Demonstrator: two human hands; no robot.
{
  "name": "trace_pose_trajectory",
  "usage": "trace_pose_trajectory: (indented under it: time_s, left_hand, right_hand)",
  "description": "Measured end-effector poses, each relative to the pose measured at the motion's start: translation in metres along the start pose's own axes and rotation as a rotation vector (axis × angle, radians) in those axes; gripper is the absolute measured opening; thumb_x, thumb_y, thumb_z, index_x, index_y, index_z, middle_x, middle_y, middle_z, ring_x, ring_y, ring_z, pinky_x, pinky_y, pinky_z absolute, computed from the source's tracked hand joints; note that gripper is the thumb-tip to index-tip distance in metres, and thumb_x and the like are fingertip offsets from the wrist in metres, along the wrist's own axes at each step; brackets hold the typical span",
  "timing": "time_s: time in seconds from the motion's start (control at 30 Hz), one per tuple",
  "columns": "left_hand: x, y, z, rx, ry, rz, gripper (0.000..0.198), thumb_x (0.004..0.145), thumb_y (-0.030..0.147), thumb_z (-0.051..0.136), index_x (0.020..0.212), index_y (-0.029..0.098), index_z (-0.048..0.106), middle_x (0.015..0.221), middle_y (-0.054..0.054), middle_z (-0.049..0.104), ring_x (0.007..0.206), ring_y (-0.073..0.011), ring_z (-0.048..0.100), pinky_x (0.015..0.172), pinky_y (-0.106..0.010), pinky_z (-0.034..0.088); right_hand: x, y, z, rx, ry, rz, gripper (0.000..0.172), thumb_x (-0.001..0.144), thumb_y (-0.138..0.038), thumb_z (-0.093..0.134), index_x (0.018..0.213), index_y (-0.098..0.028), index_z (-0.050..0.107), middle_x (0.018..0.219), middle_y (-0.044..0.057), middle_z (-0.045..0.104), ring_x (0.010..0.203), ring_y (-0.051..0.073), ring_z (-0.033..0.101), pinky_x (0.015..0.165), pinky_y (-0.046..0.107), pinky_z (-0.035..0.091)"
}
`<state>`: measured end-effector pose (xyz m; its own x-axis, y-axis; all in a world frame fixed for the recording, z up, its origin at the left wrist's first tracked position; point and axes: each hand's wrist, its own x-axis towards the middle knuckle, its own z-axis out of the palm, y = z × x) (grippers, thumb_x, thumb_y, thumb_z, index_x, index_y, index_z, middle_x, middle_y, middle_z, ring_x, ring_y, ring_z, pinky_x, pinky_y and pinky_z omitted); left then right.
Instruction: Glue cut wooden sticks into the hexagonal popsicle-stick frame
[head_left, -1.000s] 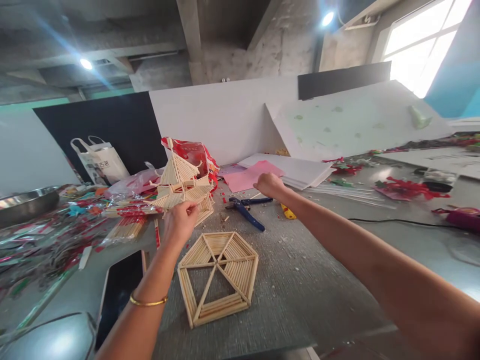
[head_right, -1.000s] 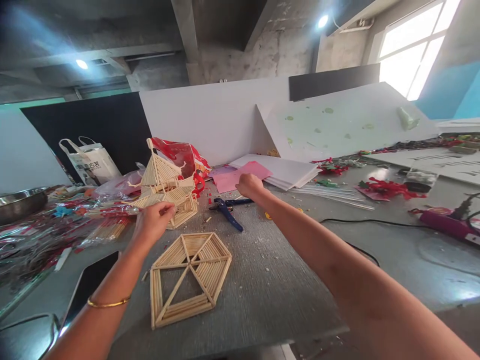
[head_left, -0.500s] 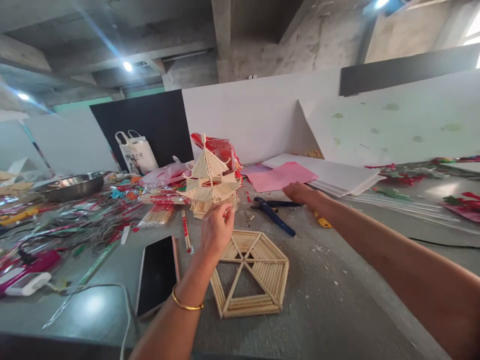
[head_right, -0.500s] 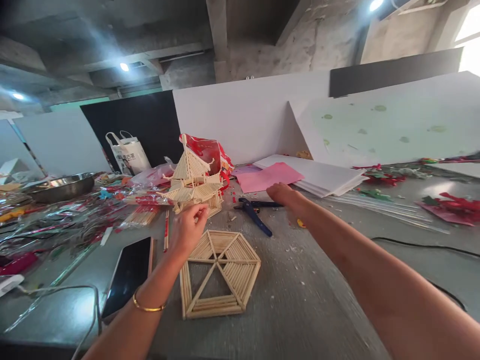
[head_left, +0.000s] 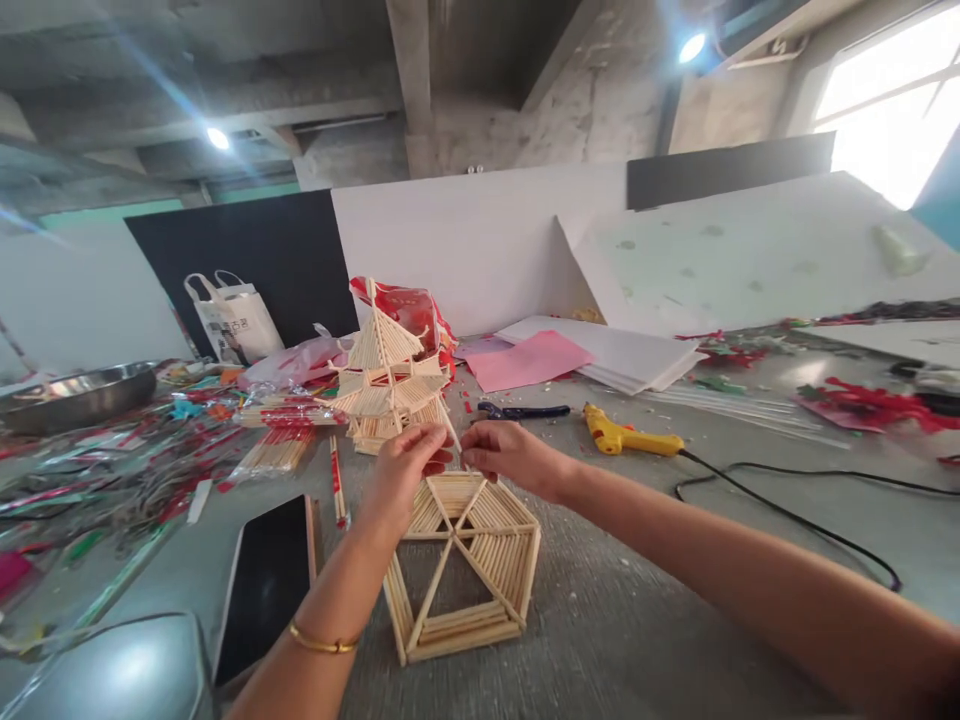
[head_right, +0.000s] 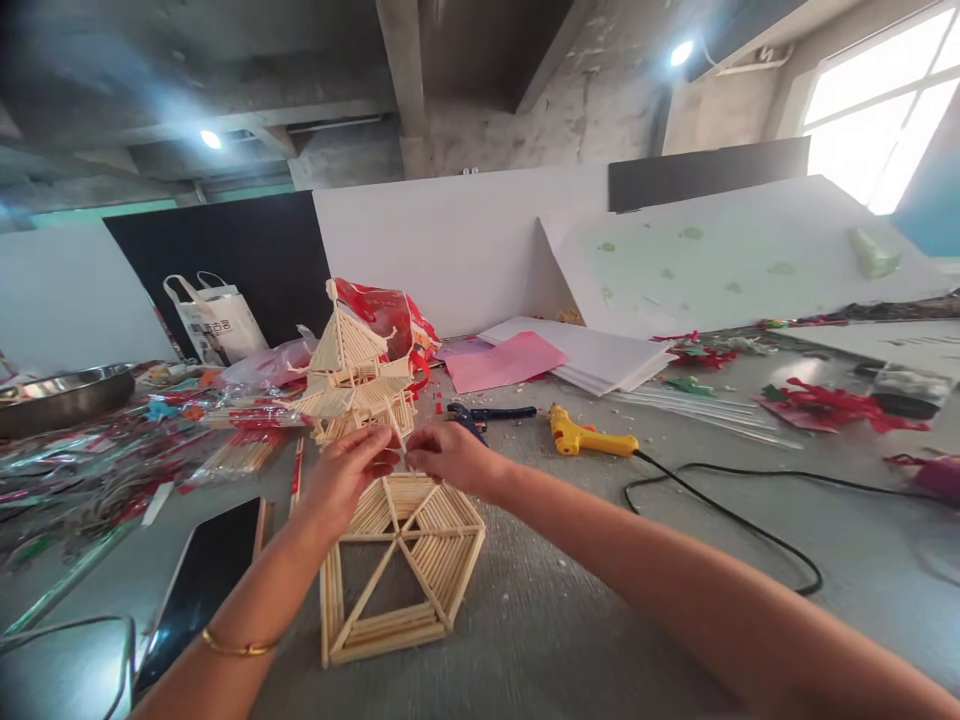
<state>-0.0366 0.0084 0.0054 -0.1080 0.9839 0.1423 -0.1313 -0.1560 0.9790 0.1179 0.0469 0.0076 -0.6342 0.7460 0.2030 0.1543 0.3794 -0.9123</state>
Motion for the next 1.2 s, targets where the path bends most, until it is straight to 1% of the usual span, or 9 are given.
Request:
trace_pose_trajectory:
  time_s: [0.13,0.2,0.33,0.43,0.53,0.7,0.9,1.07,1.2]
  left_hand:
    - [-0.003,-0.003,0.004,-0.065,-0.043,-0.036,0.022,0.061,0.031,0.071,0.072,0.012,0.066,0.064,-0.001,0.061,0.056,-0.0077,0.053,0.054,-0.020,0.041]
    - [-0.002,-0.005,0.002,-0.121,-0.034,-0.081,0.020,0.060,0.029,0.072,0.070,0.012,0.066,0.058,0.001,0.058,0.053,-0.0065,0.050,0.052,-0.018,0.039]
    - [0.001,-0.009,-0.003,-0.157,-0.111,-0.168,0.019,0.060,0.027,0.072,0.069,0.011,0.067,0.057,0.000,0.057,0.047,-0.0045,0.046,0.046,-0.017,0.034]
    - [0.000,-0.011,-0.003,-0.101,-0.225,-0.208,0.020,0.060,0.027,0.073,0.070,0.010,0.068,0.059,-0.001,0.058,0.046,-0.0038,0.045,0.044,-0.017,0.031]
    - [-0.002,-0.012,-0.001,-0.054,-0.311,-0.230,0.020,0.060,0.028,0.073,0.071,0.012,0.068,0.059,0.000,0.058,0.047,-0.0035,0.043,0.045,-0.017,0.031]
    - [-0.002,-0.008,-0.004,0.255,-0.367,-0.163,0.025,0.065,0.037,0.067,0.074,0.014,0.068,0.062,-0.001,0.059,0.052,-0.0064,0.046,0.050,-0.020,0.033]
    - [0.000,0.006,-0.017,0.809,-0.058,0.279,0.033,0.078,0.044,0.050,0.085,0.016,0.066,0.070,-0.002,0.064,0.058,-0.0109,0.054,0.059,-0.024,0.040]
    - [-0.005,0.010,-0.015,0.907,-0.154,0.321,0.029,0.078,0.040,0.050,0.082,0.017,0.067,0.068,-0.002,0.065,0.057,-0.0099,0.053,0.057,-0.023,0.038]
    - [-0.016,0.017,-0.010,0.981,-0.367,0.271,0.025,0.076,0.037,0.052,0.075,0.018,0.067,0.061,0.001,0.062,0.054,-0.0088,0.048,0.053,-0.022,0.035]
  right_hand:
    - [-0.002,0.008,0.003,0.051,-0.044,0.030,0.016,0.074,-0.030,0.054,0.073,-0.014,0.051,0.058,-0.005,0.047,0.046,0.005,0.038,0.045,0.019,0.033]
    - [-0.001,0.012,-0.002,-0.069,0.053,-0.009,0.015,0.077,-0.029,0.052,0.074,-0.014,0.052,0.058,-0.004,0.048,0.048,0.007,0.041,0.047,0.020,0.036]
    - [-0.004,0.013,-0.018,-0.572,0.336,-0.443,0.016,0.079,-0.012,0.047,0.090,-0.012,0.059,0.086,0.007,0.059,0.078,0.014,0.053,0.071,0.028,0.043]
    - [-0.008,0.009,-0.024,-0.840,0.238,-0.782,0.026,0.085,-0.009,0.041,0.104,-0.015,0.058,0.106,0.009,0.059,0.097,0.016,0.049,0.085,0.032,0.039]
    - [-0.011,0.005,-0.026,-1.049,0.111,-0.912,0.022,0.090,-0.016,0.041,0.103,-0.015,0.058,0.100,0.007,0.062,0.093,0.017,0.049,0.083,0.032,0.038]
    - [-0.020,0.000,-0.024,-1.206,0.013,-0.853,0.027,0.093,-0.016,0.034,0.085,-0.013,0.059,0.075,0.005,0.059,0.073,0.015,0.045,0.070,0.029,0.036]
    - [-0.061,-0.009,-0.007,-1.054,-0.069,-0.547,0.025,0.088,-0.021,0.046,0.068,-0.015,0.059,0.067,0.003,0.056,0.069,0.012,0.047,0.066,0.025,0.036]
    - [-0.085,-0.012,0.009,-0.972,-0.164,-0.373,0.023,0.086,-0.019,0.048,0.066,-0.015,0.060,0.069,0.002,0.055,0.066,0.009,0.047,0.060,0.021,0.034]
    - [-0.089,-0.012,0.009,-1.021,-0.203,-0.372,0.022,0.086,-0.016,0.046,0.067,-0.015,0.059,0.071,0.002,0.054,0.067,0.010,0.046,0.062,0.022,0.034]
